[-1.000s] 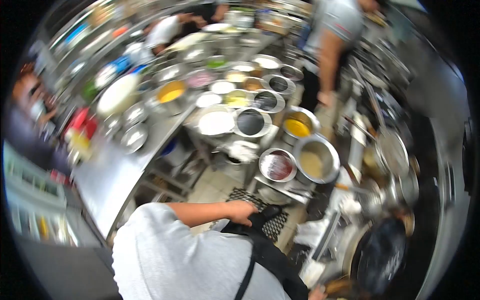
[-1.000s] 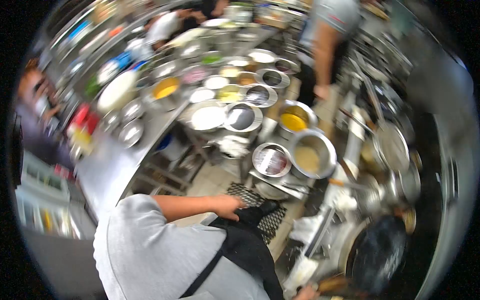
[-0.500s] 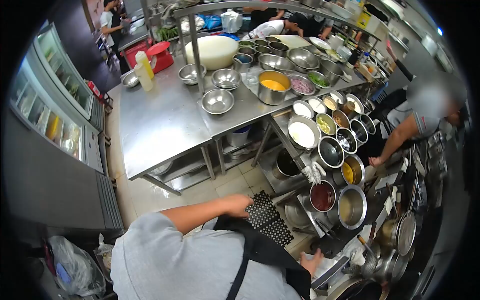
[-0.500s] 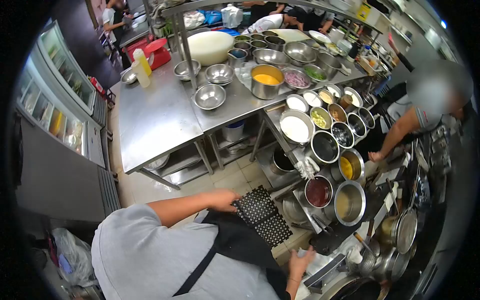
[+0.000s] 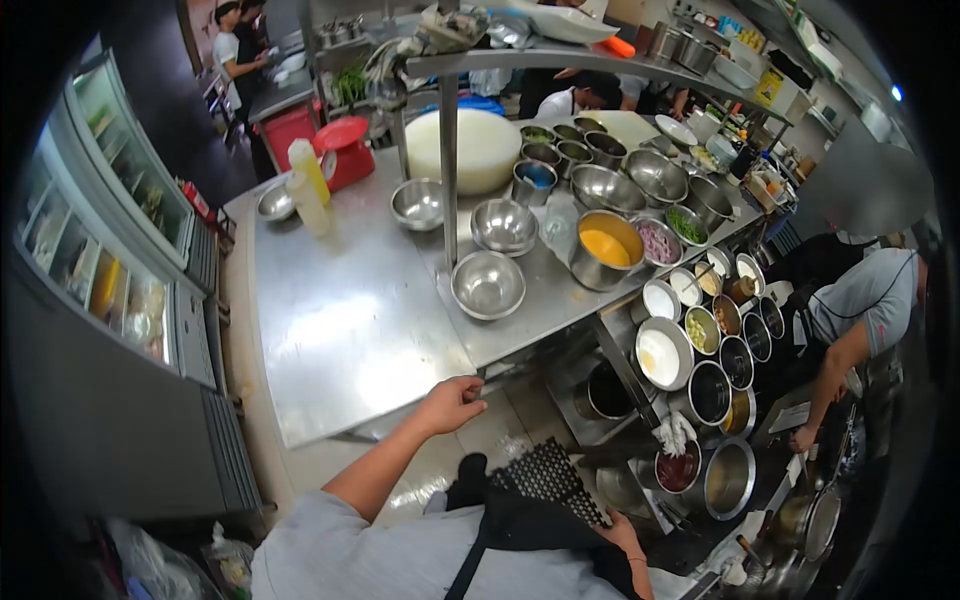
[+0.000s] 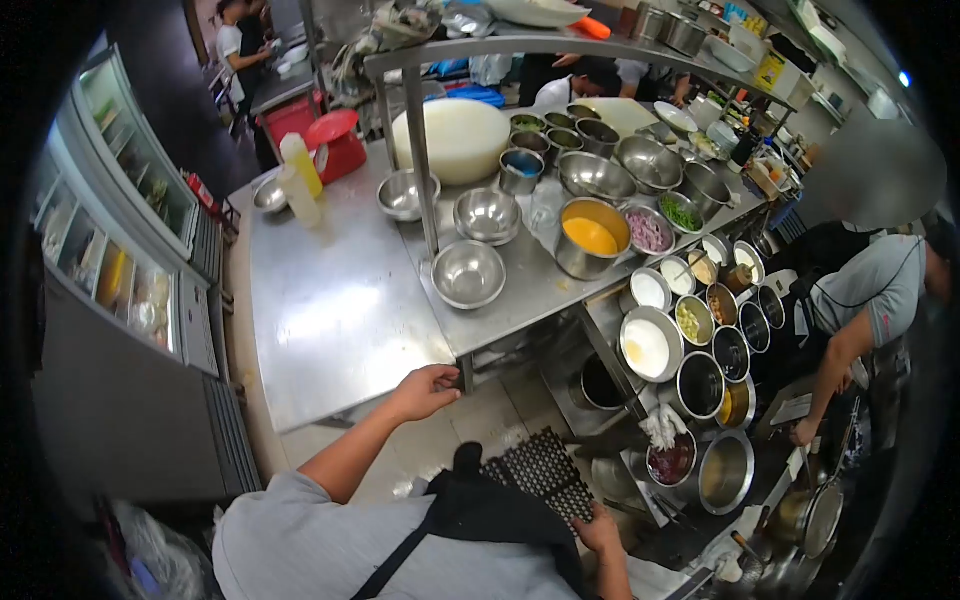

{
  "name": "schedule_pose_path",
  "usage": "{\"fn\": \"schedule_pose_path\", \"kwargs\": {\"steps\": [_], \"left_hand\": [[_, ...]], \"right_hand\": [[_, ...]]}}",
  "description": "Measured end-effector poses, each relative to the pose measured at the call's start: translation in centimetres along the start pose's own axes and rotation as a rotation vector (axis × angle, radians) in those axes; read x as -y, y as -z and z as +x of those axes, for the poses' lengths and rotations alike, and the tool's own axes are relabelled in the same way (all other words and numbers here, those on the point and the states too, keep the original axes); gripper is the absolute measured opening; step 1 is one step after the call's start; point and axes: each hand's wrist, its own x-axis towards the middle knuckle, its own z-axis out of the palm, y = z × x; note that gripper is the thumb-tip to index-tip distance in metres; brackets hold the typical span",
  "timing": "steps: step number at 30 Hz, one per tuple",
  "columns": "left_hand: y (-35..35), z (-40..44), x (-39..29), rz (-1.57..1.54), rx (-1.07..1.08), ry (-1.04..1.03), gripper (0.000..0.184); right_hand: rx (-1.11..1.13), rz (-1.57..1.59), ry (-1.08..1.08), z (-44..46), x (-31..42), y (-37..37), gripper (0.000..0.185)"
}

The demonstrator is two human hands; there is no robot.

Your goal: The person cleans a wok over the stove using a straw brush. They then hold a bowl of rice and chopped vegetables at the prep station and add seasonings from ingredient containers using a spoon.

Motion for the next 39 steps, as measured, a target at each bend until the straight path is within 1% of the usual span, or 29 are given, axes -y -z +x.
{"fn": "schedule_pose_path", "kwargs": {"steps": [2,3,4,5,6,8,10,11,12,13,14,15,16,17,18,19,20,21,23,24,25,27,28,30,32,33,35,38,39], "left_hand": [[1.9,2.7,-2.7,-0.132,-0.029,-0.064,0.044],[3.0,4.0,-4.4,-0.042,-0.101,-0.123,0.043],[4.1,5.4,-6.2,0.045,-0.166,-0.181,0.041],[5.2,6.9,-7.6,-0.041,-0.232,-0.321,0.039],[6.6,8.3,-9.0,-0.044,-0.276,-0.367,0.038],[10.0,11.2,-11.9,0.004,-0.501,-0.442,0.038],[13.8,15.1,-13.4,-0.074,-0.722,-0.414,0.041],[15.3,16.9,-15.0,0.093,-0.965,-0.467,0.052],[17.4,19.7,-15.2,0.132,-1.055,-0.508,0.058],[19.2,22.4,-15.5,0.168,-1.146,-0.550,0.063],[20.4,23.2,-17.6,0.130,-1.060,-0.442,0.068],[21.0,24.2,-19.2,-0.023,-1.003,-0.435,0.063],[22.0,27.4,-17.6,-0.308,-0.843,-0.339,0.041],[21.8,27.4,-17.6,-0.420,-0.732,-0.364,0.030],[21.5,27.2,-17.6,-0.529,-0.627,-0.384,0.019],[21.3,27.4,-17.5,-0.524,-0.622,-0.382,0.019],[21.2,27.6,-17.3,-0.559,-0.644,-0.372,0.015],[21.1,27.8,-17.2,-0.594,-0.663,-0.365,0.014],[21.2,28.0,-16.9,-0.599,-0.653,-0.363,0.015],[21.2,28.1,-16.8,-0.614,-0.651,-0.364,0.015],[21.1,28.0,-16.9,-0.595,-0.654,-0.370,0.019],[20.8,27.6,-17.3,-0.571,-0.654,-0.362,0.019],[20.8,27.6,-17.4,-0.548,-0.670,-0.352,0.019],[21.2,28.1,-16.6,-0.558,-0.678,-0.328,0.018],[21.4,28.3,-16.5,-0.562,-0.661,-0.324,0.016],[21.5,28.5,-16.3,-0.573,-0.659,-0.333,0.016],[21.8,28.9,-15.7,-0.548,-0.613,-0.386,0.016],[22.0,29.5,-15.3,-0.536,-0.651,-0.365,0.018],[23.2,30.3,-14.2,-0.409,-0.626,-0.357,0.015]], "right_hand": [[0.036,0.083,-0.129,0.7,1.3,0.7,0.076],[0.025,0.105,-0.136,1.0,1.7,0.7,0.076],[0.053,0.067,-0.204,1.0,1.9,0.6,0.077],[0.084,0.037,-0.278,0.6,1.8,0.3,0.077],[0.074,0.075,-0.296,0.5,1.4,-0.3,0.077],[0.144,-0.063,-0.243,1.3,0.9,-1.6,0.075],[0.169,0.036,-0.321,0.8,2.9,-0.9,0.073],[0.170,0.091,-0.331,0.5,3.9,-0.6,0.072],[0.172,0.146,-0.342,0.0,4.2,-0.9,0.072],[0.097,-0.013,-0.269,1.2,1.9,-3.3,0.066],[0.088,0.014,-0.287,1.6,1.0,-4.0,0.066],[0.132,0.162,-0.365,1.7,0.4,-4.6,0.062],[0.179,0.307,-0.439,2.1,-0.6,-5.0,0.057],[0.122,0.316,-0.406,4.1,-5.1,-8.5,0.047],[0.119,0.322,-0.409,5.3,-9.7,-10.6,0.047],[0.122,0.209,-0.305,6.0,-13.8,-12.3,0.044],[0.132,0.163,-0.253,5.4,-13.7,-12.8,0.042],[0.139,0.118,-0.200,4.8,-13.7,-13.3,0.041],[0.000,0.567,-0.830,1.9,-10.6,-9.7,0.037],[-0.004,0.579,-0.834,1.6,-11.4,-10.2,0.037],[0.006,0.464,-0.735,1.1,-12.5,-10.9,0.035],[0.012,0.355,-0.646,-0.1,-13.5,-12.8,0.034],[-0.024,0.425,-0.581,-0.6,-13.7,-13.8,0.031],[-0.065,0.488,-0.521,-1.4,-13.7,-15.5,0.028],[-0.028,0.723,-0.974,-0.8,-11.8,-16.4,0.021],[-0.043,0.725,-0.972,-1.0,-10.7,-16.2,0.021],[0.003,0.726,-0.931,-2.5,-7.7,-14.9,0.023],[0.030,0.610,-0.806,-0.9,-10.4,-16.8,0.036],[0.053,0.509,-0.737,-0.2,-11.7,-17.7,0.041]]}}
